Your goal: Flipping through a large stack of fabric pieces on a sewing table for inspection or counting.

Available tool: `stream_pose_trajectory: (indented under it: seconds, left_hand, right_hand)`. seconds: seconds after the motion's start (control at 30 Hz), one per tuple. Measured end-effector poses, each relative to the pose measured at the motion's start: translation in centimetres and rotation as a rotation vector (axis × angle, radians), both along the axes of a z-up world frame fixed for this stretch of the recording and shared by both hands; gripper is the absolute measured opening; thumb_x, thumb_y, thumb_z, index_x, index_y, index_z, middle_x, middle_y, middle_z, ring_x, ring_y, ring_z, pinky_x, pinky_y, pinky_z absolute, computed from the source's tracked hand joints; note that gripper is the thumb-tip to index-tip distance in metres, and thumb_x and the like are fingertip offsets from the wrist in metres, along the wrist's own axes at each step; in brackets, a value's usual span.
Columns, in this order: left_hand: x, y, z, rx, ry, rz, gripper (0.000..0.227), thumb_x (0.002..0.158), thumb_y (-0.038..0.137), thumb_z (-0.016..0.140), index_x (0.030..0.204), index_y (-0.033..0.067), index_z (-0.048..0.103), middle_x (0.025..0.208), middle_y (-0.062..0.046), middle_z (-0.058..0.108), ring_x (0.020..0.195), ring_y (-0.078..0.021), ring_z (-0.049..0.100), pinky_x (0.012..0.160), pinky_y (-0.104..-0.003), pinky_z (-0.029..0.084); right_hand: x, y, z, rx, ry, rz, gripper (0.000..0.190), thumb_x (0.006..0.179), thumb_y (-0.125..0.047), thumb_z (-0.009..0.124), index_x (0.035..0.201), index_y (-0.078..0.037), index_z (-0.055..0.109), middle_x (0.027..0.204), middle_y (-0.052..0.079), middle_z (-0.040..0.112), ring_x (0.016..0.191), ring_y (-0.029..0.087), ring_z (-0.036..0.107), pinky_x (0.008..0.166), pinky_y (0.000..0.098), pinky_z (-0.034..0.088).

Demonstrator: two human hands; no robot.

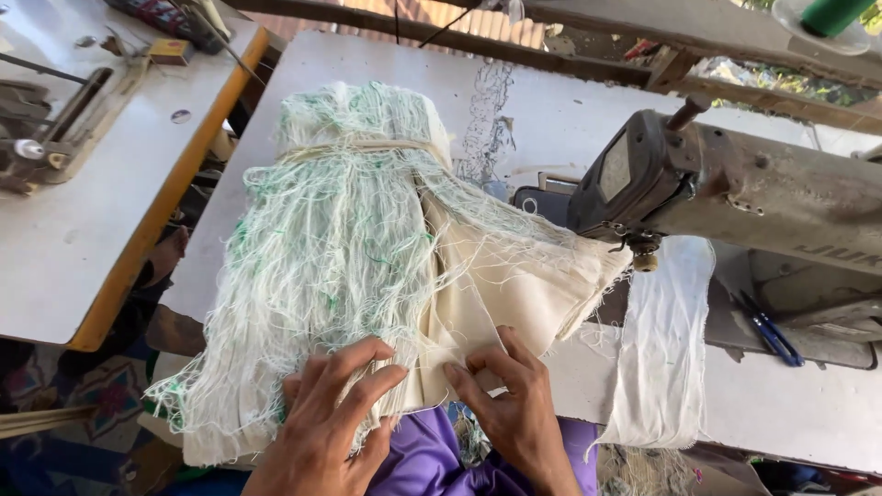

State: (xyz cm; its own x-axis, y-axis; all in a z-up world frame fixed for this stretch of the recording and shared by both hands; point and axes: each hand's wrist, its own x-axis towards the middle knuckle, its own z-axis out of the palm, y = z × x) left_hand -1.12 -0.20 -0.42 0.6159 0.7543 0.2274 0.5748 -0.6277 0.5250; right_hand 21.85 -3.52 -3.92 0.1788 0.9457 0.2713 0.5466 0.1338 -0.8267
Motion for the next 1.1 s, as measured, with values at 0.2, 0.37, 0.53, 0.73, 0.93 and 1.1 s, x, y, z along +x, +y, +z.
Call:
stream_pose_trajectory:
  seconds: [0.2,0.37,0.53,0.73,0.93,1.1]
  left_hand:
    - [-0.1,0.2,-2.0,0.116,0.016,-0.002,0.063,0.081,0.014,0.073,0.139,0.0297,0.055,0.147,0.000,0.048,0.114,-0.0220,0.055,0.085,-0.041,0.037]
    - [-0.4,0.3,-2.8,0.146,-0.002,0.014,0.083,0.074,0.010,0.079,0.148,0.0338,0.051,0.145,-0.002,0.053,0.113,-0.0208,0.056,0.083,-0.038,0.039]
    - [-0.6,0.6,-3.3,0.064,0.004,0.004,0.097,0.071,0.012,0.083,0.155,0.0268,0.040,0.153,-0.002,0.050,0.117,-0.0193,0.057,0.082,-0.037,0.037]
    - [-1.1,0.9,-1.7,-0.074,-0.017,-0.046,0.084,0.088,0.012,0.077,0.159,0.0225,0.032,0.154,-0.008,0.048,0.120,-0.0263,0.056,0.089,-0.044,0.037]
    - [-1.7,1.1,-2.0,-0.175,-0.088,-0.068,0.073,0.094,0.011,0.070,0.156,0.0181,0.033,0.155,-0.012,0.044,0.124,-0.0298,0.055,0.095,-0.050,0.043]
    - [-1.9,1.0,-3.0,-0.100,-0.118,-0.065,0.072,0.092,0.013,0.072,0.155,0.0195,0.036,0.152,-0.011,0.049,0.123,-0.0274,0.055,0.094,-0.045,0.041]
  right_hand:
    - [0.3,0.0,-0.1,0.063,-0.050,0.016,0.029,0.083,-0.013,0.085,0.073,-0.009,0.058,0.073,0.003,0.046,0.064,0.016,0.045,0.064,0.0288,0.042]
    - [5.6,-0.4,-2.0,-0.028,-0.186,-0.060,0.013,0.079,-0.012,0.081,0.084,-0.016,0.069,0.090,0.000,0.067,0.093,0.017,0.066,0.067,0.0310,0.053]
    - [5.8,0.8,0.5,0.161,-0.660,-0.369,0.055,0.087,0.016,0.065,0.137,-0.007,0.055,0.148,0.023,0.040,0.111,0.032,0.053,0.102,0.0508,0.042]
    - [-1.8,1.3,-1.0,-0.031,0.516,0.275,0.054,0.082,-0.054,0.074,0.096,-0.002,0.067,0.090,0.007,0.067,0.075,0.016,0.065,0.068,0.0278,0.062]
    - [-2.4,3.5,-2.6,-0.330,0.567,0.260,0.047,0.071,-0.038,0.090,0.090,-0.012,0.056,0.073,-0.004,0.047,0.058,0.007,0.037,0.048,0.0245,0.034]
    - [-2.3,3.4,-1.8,0.137,0.153,0.051,0.010,0.094,-0.010,0.068,0.092,0.000,0.067,0.102,0.012,0.067,0.083,0.022,0.066,0.065,0.0298,0.050]
